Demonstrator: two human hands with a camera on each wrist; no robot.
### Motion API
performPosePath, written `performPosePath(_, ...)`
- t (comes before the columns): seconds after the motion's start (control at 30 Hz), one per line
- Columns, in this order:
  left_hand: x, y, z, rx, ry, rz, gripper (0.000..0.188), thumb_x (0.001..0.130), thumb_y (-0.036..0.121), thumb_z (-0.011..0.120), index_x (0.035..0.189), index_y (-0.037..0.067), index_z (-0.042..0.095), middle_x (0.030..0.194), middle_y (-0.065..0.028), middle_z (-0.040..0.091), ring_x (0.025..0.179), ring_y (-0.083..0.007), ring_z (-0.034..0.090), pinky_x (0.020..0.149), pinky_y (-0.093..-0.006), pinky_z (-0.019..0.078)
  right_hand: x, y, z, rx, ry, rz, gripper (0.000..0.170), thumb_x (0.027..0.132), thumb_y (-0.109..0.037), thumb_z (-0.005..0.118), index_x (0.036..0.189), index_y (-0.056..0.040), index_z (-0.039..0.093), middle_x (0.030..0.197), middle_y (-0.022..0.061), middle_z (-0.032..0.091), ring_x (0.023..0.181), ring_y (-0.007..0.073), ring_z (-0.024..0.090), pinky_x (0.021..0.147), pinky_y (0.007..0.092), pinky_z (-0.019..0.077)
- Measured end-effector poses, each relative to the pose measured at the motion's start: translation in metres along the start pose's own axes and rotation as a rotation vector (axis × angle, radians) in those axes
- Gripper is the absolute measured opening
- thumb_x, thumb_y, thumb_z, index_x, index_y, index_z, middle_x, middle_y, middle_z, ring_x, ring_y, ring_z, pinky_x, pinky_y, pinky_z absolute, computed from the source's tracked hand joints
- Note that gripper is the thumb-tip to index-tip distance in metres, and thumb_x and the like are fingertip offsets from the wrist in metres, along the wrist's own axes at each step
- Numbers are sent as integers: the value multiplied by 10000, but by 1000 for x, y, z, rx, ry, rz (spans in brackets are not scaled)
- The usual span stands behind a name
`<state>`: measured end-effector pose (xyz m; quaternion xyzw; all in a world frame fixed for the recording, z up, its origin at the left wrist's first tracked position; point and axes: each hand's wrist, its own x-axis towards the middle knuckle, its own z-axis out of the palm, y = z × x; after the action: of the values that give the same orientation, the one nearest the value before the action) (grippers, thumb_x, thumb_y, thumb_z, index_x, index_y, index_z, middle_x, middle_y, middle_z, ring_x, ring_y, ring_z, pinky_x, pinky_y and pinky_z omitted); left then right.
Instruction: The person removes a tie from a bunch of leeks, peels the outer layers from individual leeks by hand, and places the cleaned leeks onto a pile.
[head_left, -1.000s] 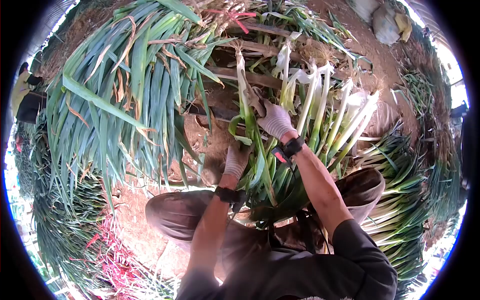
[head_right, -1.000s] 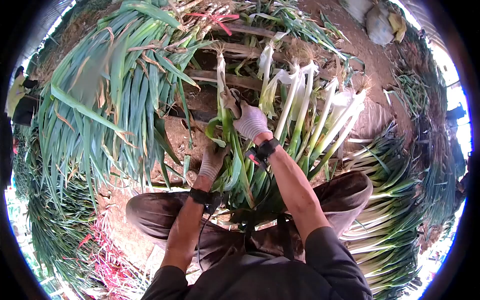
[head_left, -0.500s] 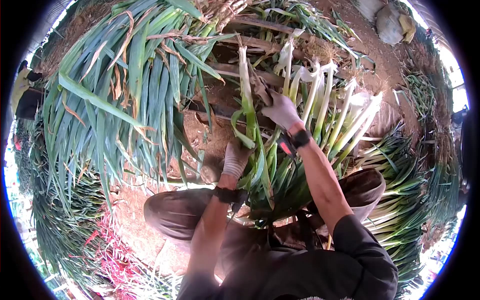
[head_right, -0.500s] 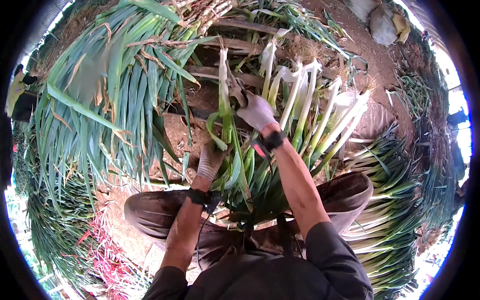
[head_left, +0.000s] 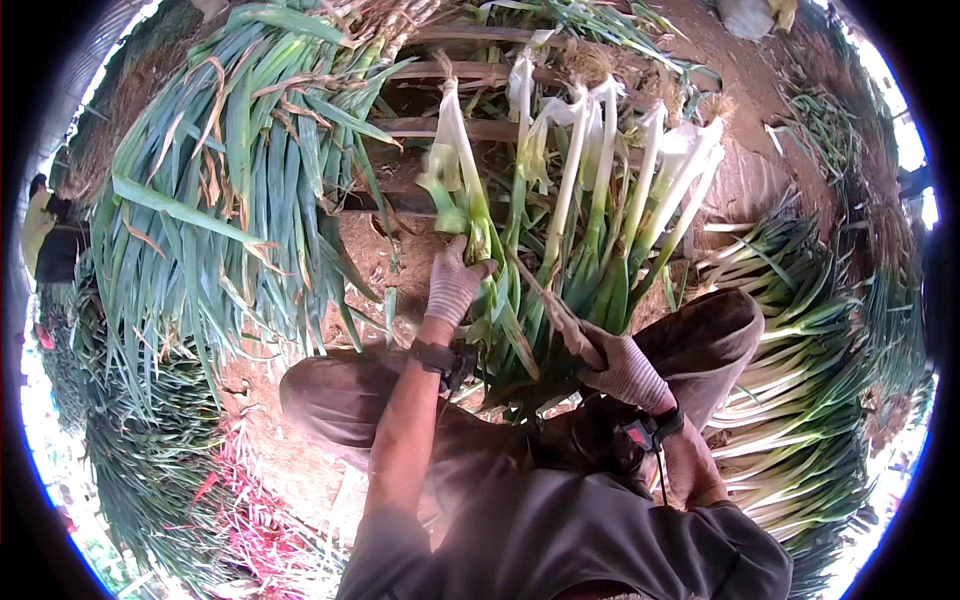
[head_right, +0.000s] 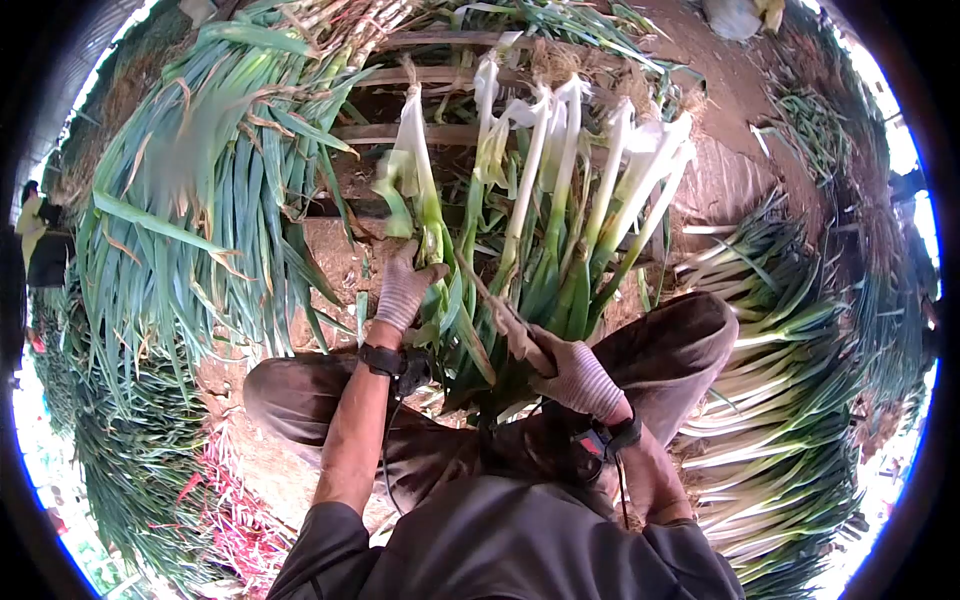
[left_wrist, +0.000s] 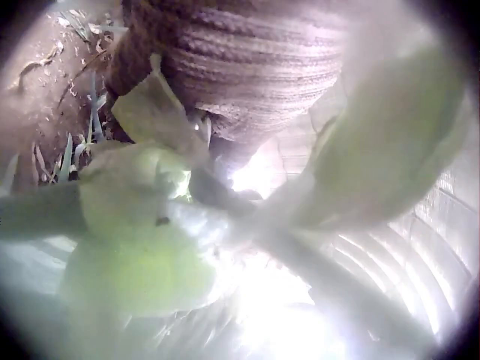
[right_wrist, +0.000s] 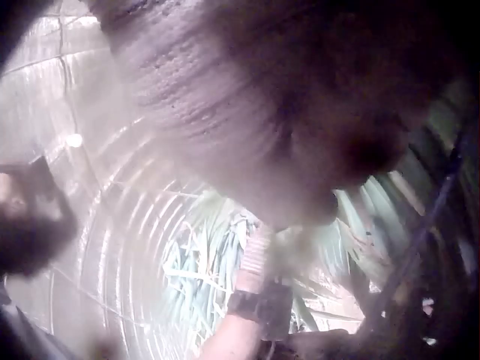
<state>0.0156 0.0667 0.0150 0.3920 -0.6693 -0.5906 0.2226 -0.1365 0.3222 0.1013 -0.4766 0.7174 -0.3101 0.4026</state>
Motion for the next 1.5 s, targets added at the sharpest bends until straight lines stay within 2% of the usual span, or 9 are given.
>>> performPosePath(0.37,-11,22,39,239,-126,99,323,857,159,743,1116,-18,663,933,-136,713,822,-139,608,779,-325,496,-17,14,-10,85,191,110,644,726,-96,676,1339,-9,498,809,251,602,711,289,658,701,367,520)
performPosePath(0.57,10,8,16,436,-19,63,312,852,208,726,1098,19,694,914,-201,719,780,-277,678,751,-367,514,-29,24,-6,48,213,30,647,720,-98,679,1337,-17,502,793,254,580,700,338,637,689,377,515)
performPosePath(0.73,34,8,-15,652,-359,-221,282,814,163,742,1070,48,715,928,-171,726,826,-247,691,781,-360,522,-30,21,-1,26,7,-17,606,718,-104,668,1298,-6,524,818,249,584,699,342,623,706,366,517)
performPosePath(0.97,86,47,-44,1431,-636,-37,404,786,249,736,1173,142,685,1115,-111,707,1018,-303,682,933,-383,528,-25,17,-7,59,-99,-3,552,711,-102,683,1235,2,544,793,220,584,674,295,609,699,353,507)
performPosePath(1.03,90,47,-49,1255,-619,-33,441,765,278,757,1162,102,680,1115,-138,702,1016,-311,678,914,-383,526,-26,26,-11,137,7,43,556,715,-109,686,1241,-3,542,801,211,597,663,266,575,699,342,508)
performPosePath(1.17,129,2,-44,692,-354,-90,513,736,343,779,1145,56,664,1079,-186,699,992,-320,678,884,-390,520,-33,23,-8,-55,-304,-70,646,714,-113,685,1328,-10,513,829,232,650,753,338,674,697,365,539)
performPosePath(1.33,133,4,-16,1006,-6,-62,499,708,365,820,1074,57,675,1026,-181,707,977,-341,683,871,-421,532,-28,28,-17,83,-94,14,641,746,-167,717,1334,-15,511,793,249,618,704,356,657,664,375,526)
performPosePath(1.43,135,19,-2,1078,24,-103,514,706,395,798,1079,63,676,1062,-194,701,1011,-354,675,877,-443,532,-32,14,-19,-79,-319,78,609,737,-116,676,1321,-26,530,864,200,639,737,220,629,744,328,520)
performPosePath(1.5,145,25,-1,1149,-67,-131,535,694,384,788,1131,101,665,1093,-178,699,1031,-340,673,894,-419,531,-39,18,-20,41,-174,-13,614,735,-109,690,1320,-16,527,852,215,638,739,189,633,742,328,519)
